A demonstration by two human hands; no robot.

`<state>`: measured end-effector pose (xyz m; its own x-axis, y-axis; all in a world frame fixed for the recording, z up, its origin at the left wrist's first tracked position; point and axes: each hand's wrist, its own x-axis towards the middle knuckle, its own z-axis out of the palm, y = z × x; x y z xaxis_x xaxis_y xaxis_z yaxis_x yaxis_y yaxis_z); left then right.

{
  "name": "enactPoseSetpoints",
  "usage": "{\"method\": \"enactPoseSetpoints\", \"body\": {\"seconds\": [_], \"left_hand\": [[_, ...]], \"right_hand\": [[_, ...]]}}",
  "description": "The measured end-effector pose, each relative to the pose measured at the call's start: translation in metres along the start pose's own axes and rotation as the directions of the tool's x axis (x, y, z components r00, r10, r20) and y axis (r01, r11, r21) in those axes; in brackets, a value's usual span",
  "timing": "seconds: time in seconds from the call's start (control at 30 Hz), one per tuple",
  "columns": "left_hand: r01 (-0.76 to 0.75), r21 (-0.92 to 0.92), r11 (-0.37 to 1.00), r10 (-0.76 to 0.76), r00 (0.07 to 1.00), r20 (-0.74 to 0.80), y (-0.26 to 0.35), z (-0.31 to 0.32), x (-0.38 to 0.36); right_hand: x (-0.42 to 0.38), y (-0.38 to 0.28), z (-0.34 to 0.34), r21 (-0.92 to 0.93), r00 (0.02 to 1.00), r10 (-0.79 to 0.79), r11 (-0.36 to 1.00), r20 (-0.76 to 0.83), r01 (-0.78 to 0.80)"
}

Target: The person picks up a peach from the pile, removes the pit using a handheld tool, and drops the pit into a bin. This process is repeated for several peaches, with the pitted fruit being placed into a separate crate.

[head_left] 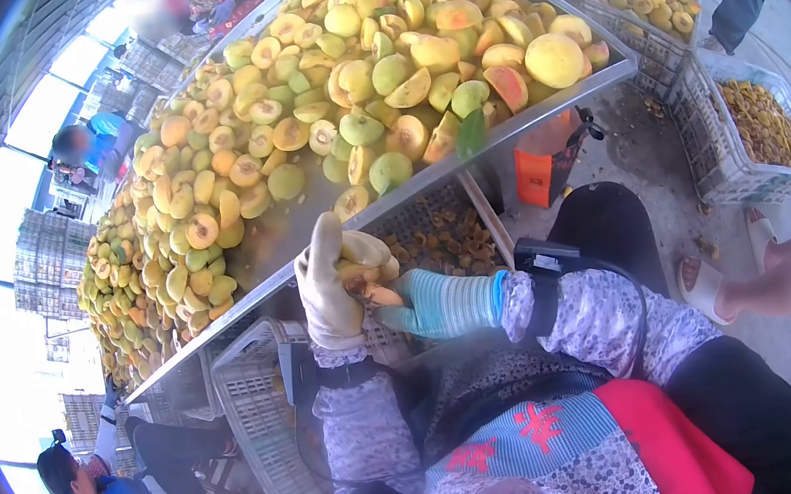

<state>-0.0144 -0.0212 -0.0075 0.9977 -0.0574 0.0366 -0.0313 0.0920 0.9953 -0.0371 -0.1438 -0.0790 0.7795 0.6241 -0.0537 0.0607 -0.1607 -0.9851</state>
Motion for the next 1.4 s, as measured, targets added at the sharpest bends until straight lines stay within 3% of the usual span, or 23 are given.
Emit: {"method": "enactPoseSetpoints", "body": {"seconds": [0.03,0.1,0.17,0.23,0.3,0.37,0.43,0.5,0.57,0.63,0.67,0.7,0.77,0.8,0.83,0.9,0.97,1.07,1.1,1.17,1.23,1.3,1.4], "left_hand": [[0.001,-0.001,1.000,-0.001,1.000,0.001,-0.003,0.000,0.000],[0.041,-0.443,0.896,-0.018,0.998,0.055,-0.008,0.000,0.003],[0.006,-0.505,0.863,-0.029,0.999,-0.038,-0.008,-0.005,0.003],[-0.041,-0.581,0.813,-0.129,0.960,-0.248,0.006,-0.028,0.007],[-0.223,-0.351,0.909,0.036,0.884,-0.467,0.013,-0.070,-0.012],[0.050,0.121,0.991,0.050,0.708,-0.705,0.037,-0.101,-0.041],[0.411,0.427,0.805,0.079,0.640,-0.764,0.015,-0.176,-0.057],[0.418,0.512,0.751,0.137,0.659,-0.739,0.029,-0.146,-0.052],[0.159,0.637,0.754,0.294,0.785,-0.545,0.032,-0.100,-0.020],[0.062,0.711,0.700,0.244,0.915,-0.320,0.005,-0.082,0.030],[0.069,0.835,0.546,0.170,0.967,-0.191,-0.006,-0.072,0.053],[0.043,0.927,0.371,0.069,0.995,-0.074,-0.015,-0.061,0.073],[-0.019,0.942,0.336,-0.100,0.993,0.056,-0.026,-0.038,0.100],[0.040,0.926,0.376,-0.278,0.958,0.071,-0.023,-0.033,0.111],[0.036,0.925,0.378,-0.279,0.957,0.077,-0.023,-0.033,0.114],[0.093,0.783,0.615,-0.304,0.944,0.126,-0.023,-0.037,0.113],[0.107,0.710,0.697,-0.248,0.964,0.099,-0.023,-0.041,0.103],[0.000,0.155,0.988,-0.004,1.000,0.028,-0.037,-0.035,0.086],[-0.116,0.336,0.935,0.062,0.984,0.166,-0.033,-0.028,0.080],[-0.154,0.679,0.717,0.081,0.987,0.138,-0.038,-0.022,0.078],[-0.089,0.518,0.850,0.049,0.995,0.091,-0.032,-0.019,0.079],[-0.109,0.017,0.994,0.110,0.968,-0.224,-0.026,-0.018,0.073],[-0.083,-0.080,0.993,0.062,0.970,-0.235,-0.014,-0.020,0.055]], "right_hand": [[-0.005,-0.004,0.004,0.000,1.000,0.002,1.000,0.000,-0.002],[-0.015,-0.016,0.011,0.577,0.970,0.143,0.783,0.195,-0.231],[-0.017,-0.029,-0.009,0.425,0.933,0.181,0.852,0.310,-0.307],[-0.017,-0.028,-0.014,-0.053,0.973,0.084,0.996,0.216,-0.075],[-0.011,-0.022,-0.023,-0.588,0.947,0.320,0.773,0.036,-0.239],[-0.004,0.005,-0.030,-0.708,0.943,0.332,0.671,0.019,-0.222],[0.000,0.015,-0.031,-0.652,0.927,0.264,0.658,-0.268,-0.376],[-0.001,0.004,-0.029,-0.656,0.935,0.188,0.671,-0.300,-0.345],[0.000,0.001,-0.026,-0.608,0.942,0.160,0.730,-0.294,-0.313],[-0.004,-0.001,-0.023,-0.585,0.942,0.160,0.750,-0.295,-0.311],[-0.006,-0.004,-0.024,-0.559,0.941,0.160,0.769,-0.298,-0.308],[-0.008,-0.007,-0.028,-0.561,0.939,0.159,0.766,-0.306,-0.313],[-0.013,-0.014,-0.036,-0.546,0.938,0.183,0.773,-0.294,-0.322],[-0.014,-0.016,-0.039,-0.543,0.935,0.186,0.773,-0.301,-0.329],[-0.014,-0.018,-0.042,-0.525,0.928,0.191,0.779,-0.321,-0.342],[-0.013,-0.018,-0.042,-0.507,0.922,0.196,0.787,-0.335,-0.352],[-0.009,-0.016,-0.040,-0.452,0.905,-0.014,0.870,-0.426,-0.199],[0.003,-0.013,-0.034,-0.267,0.813,-0.130,0.963,-0.568,-0.032],[0.006,-0.011,-0.031,-0.268,0.817,-0.127,0.963,-0.562,-0.035],[0.015,-0.003,-0.028,-0.147,0.719,-0.137,0.988,-0.681,0.049],[0.020,-0.001,-0.029,-0.165,0.685,-0.162,0.984,-0.710,0.063],[0.018,-0.001,-0.029,-0.216,0.716,-0.195,0.974,-0.670,0.064],[0.011,-0.012,-0.023,-0.273,0.772,-0.213,0.960,-0.599,0.053]]}}
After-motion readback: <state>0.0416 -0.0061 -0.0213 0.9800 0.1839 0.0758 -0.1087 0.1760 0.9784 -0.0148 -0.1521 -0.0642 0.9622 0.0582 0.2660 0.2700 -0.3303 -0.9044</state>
